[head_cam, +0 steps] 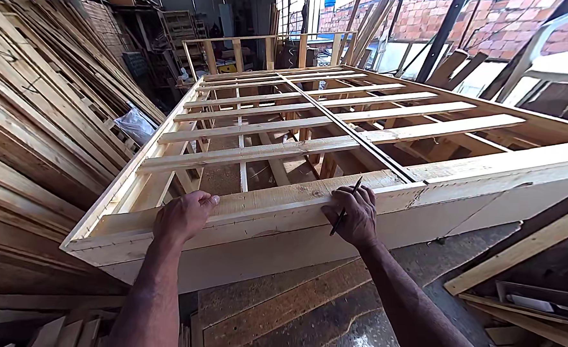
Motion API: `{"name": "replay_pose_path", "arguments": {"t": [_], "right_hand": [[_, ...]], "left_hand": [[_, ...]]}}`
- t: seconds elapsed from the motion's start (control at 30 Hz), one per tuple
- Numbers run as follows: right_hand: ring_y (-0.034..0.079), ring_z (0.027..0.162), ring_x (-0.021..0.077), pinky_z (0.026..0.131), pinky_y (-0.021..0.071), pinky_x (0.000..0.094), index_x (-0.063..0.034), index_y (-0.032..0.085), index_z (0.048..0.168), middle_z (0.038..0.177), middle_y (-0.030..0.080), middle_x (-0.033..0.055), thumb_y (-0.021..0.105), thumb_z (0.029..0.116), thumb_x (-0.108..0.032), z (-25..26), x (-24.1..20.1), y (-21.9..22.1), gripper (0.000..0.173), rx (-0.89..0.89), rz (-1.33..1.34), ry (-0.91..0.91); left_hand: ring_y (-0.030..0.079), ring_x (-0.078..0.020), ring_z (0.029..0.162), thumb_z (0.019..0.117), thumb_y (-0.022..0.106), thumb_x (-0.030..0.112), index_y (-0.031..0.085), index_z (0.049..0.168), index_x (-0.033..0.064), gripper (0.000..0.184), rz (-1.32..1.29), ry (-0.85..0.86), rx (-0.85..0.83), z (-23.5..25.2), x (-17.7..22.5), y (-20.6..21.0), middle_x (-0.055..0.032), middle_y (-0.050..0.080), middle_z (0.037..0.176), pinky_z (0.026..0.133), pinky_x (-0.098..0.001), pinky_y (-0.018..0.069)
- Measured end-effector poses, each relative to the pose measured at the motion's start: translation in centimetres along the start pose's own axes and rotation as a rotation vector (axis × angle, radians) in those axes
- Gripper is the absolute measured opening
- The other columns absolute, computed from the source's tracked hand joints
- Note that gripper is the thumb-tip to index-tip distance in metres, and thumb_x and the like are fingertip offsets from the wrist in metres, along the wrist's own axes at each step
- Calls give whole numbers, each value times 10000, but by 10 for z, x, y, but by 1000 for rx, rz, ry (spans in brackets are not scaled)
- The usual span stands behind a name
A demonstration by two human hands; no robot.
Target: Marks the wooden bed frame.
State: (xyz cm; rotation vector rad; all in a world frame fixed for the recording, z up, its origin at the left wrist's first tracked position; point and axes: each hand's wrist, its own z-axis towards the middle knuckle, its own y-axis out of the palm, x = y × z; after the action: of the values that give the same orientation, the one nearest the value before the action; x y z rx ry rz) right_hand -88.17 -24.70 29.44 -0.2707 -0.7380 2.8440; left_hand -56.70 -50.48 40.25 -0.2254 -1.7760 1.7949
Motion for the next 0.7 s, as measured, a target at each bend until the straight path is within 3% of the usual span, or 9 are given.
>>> {"name": "replay_pose_path", "arguments": {"t": [0.13,0.2,0.27,0.33,0.4,0.5,0.57,0.6,0.7], "right_hand": [[649,1149,233,1141,386,537,-124,720,1125,1137,725,36,672,926,-528,0,-2,-5,453,-40,31,26],[620,1246,235,1190,342,551,-101,675,1230,1257,698,50,720,910,-483,2,-10,-15,501,-106,83,87],[511,1403,242,1238,302,531,-88,555,1402,1504,552,69,783,869,-358,0,-26,-32,640,-196,136,178],[433,1472,238,1187,400,491,-107,442,1509,1656,363,61,807,820,-233,-12,-49,-48,790,-259,190,263],[417,1485,242,1122,478,497,-135,357,1570,1697,269,72,811,744,-161,-36,-75,-55,944,-318,297,330],[337,1535,185,1173,444,450,-165,208,1645,1731,170,56,799,836,-369,-77,-103,-55,1022,-543,418,421],[411,1491,185,1161,453,430,-155,157,1660,1716,220,74,692,941,-480,-91,-112,-51,952,-710,428,473],[486,1436,199,1135,474,427,-149,164,1659,1677,317,90,627,990,-474,-94,-115,-49,876,-782,413,487],[709,1131,197,959,580,423,-132,435,1520,1313,692,57,468,1083,-414,-93,-115,-46,521,-926,336,471]], "left_hand": [[694,-344,1068,1014,462,644,730,1223,284,495,-4,15,16,-2,-1,3,-80,753,1101,869,-692,488],[689,-356,1067,1018,464,639,732,1213,279,489,-6,21,14,-2,-1,3,-91,750,1095,869,-692,486],[682,-370,1072,1025,468,623,732,1206,267,478,-13,22,5,-2,-1,2,-111,744,1096,873,-703,475],[685,-370,1068,1029,460,621,735,1200,272,477,-5,24,9,-1,-1,0,-109,746,1090,867,-705,479],[684,-371,1064,1026,459,630,732,1205,266,488,-2,19,10,-1,0,-1,-112,745,1088,859,-702,480],[684,-375,1054,1026,455,634,731,1202,265,493,11,15,11,-1,1,-1,-115,743,1078,846,-697,483],[686,-376,1049,1028,458,626,731,1199,266,483,13,11,12,0,1,-1,-121,743,1076,842,-701,482],[684,-378,1050,1031,457,621,729,1200,263,481,13,11,11,0,1,-1,-126,741,1076,843,-707,479],[683,-396,1041,1032,459,619,733,1184,251,484,5,20,18,0,-1,0,-136,739,1066,833,-718,476]]}}
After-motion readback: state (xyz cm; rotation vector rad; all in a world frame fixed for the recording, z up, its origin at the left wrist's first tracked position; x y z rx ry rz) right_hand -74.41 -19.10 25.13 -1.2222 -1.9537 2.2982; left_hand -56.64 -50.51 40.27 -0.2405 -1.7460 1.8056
